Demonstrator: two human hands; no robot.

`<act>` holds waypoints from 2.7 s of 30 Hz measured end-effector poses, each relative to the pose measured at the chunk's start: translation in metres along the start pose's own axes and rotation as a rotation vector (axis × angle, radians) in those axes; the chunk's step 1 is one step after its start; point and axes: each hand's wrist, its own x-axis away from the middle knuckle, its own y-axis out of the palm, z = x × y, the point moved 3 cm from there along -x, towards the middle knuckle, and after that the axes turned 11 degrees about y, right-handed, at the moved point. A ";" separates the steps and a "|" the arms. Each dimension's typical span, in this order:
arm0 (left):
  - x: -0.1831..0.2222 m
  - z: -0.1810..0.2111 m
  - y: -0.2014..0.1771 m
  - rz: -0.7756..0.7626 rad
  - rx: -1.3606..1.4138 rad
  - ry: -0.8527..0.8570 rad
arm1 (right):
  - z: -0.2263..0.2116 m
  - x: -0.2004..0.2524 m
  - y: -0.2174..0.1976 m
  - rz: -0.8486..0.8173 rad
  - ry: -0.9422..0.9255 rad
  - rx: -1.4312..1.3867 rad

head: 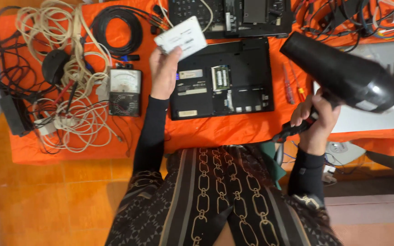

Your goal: Cleaning and examining internal laptop components using a hairdryer and tools.

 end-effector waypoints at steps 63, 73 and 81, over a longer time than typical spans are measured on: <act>-0.002 -0.004 -0.032 -0.042 0.098 -0.053 | 0.061 -0.110 0.104 -0.426 0.289 -0.078; -0.005 0.005 -0.023 -0.039 0.071 -0.087 | 0.063 -0.110 0.104 -0.428 0.291 -0.047; -0.004 0.003 -0.022 -0.039 0.086 -0.076 | 0.066 -0.111 0.104 -0.402 0.312 -0.042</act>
